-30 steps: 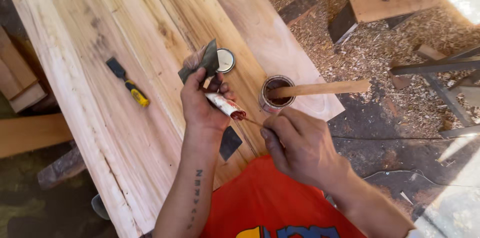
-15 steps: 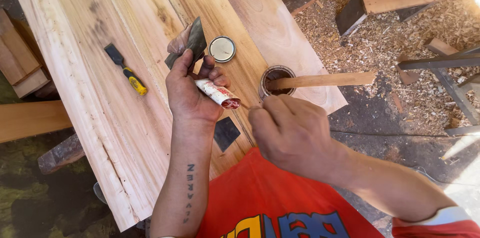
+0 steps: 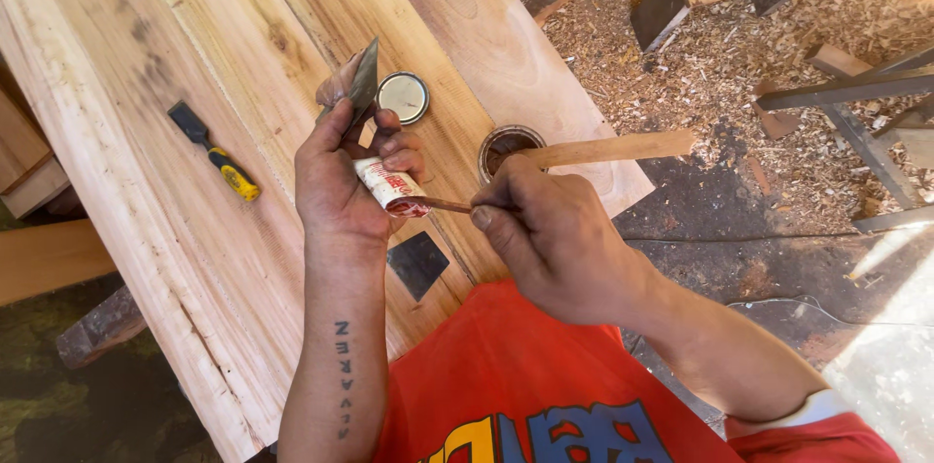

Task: The person uses a chisel to widen a crack in a wooden board, then mixes wood filler with a stick and applies it into the crack using a putty knife. The person smooths the filler along the crack and continues applying and smoothing the filler along the board's edge.

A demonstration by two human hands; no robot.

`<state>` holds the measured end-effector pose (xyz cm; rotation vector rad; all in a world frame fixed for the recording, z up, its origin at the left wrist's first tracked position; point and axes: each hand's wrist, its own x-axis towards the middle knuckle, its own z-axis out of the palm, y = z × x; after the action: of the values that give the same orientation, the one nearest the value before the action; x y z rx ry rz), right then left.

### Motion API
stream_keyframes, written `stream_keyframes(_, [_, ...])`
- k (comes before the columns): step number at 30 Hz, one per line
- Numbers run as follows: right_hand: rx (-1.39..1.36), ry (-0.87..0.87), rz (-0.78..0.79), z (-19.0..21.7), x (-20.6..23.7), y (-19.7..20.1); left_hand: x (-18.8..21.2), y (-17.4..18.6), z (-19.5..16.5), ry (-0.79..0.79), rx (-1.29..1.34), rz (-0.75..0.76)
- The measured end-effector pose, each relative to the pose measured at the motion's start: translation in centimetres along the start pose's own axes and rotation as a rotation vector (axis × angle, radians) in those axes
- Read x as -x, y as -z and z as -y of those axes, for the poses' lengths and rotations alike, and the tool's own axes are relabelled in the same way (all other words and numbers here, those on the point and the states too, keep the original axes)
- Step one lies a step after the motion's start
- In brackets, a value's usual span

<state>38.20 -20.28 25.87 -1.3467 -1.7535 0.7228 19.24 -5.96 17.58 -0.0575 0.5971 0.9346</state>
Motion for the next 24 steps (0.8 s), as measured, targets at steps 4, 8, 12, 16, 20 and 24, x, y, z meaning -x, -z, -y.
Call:
stream_keyframes(4, [-0.185, -0.194, -0.028, -2.0, 1.1, -0.1, -0.2, 0.1, 0.1, 0.016, 0.033, -0.026])
stream_keyframes(8, [-0.548, -0.311, -0.08, -4.6, 2.3, -0.5, -0.3, 0.5, 0.2, -0.021, 0.043, -0.06])
stream_keyframes(12, [-0.866, -0.389, -0.14, -6.4, 3.8, 0.1, -0.2, 1.5, 0.0, -0.091, 0.033, -0.121])
stream_keyframes(16, [-1.109, -0.285, -0.168, -6.5, 4.9, 1.7, 0.7, 3.2, -0.1, -0.211, -0.17, 0.113])
stream_keyframes(20, [-0.987, -0.054, -0.251, -6.2, 4.3, 2.2, 2.6, 4.9, -0.1, -0.227, -0.352, 0.282])
stream_keyframes(24, [-0.853, 0.098, -0.297, -5.8, 3.0, 1.1, 4.3, 6.0, -0.3, -0.093, -0.294, 0.43])
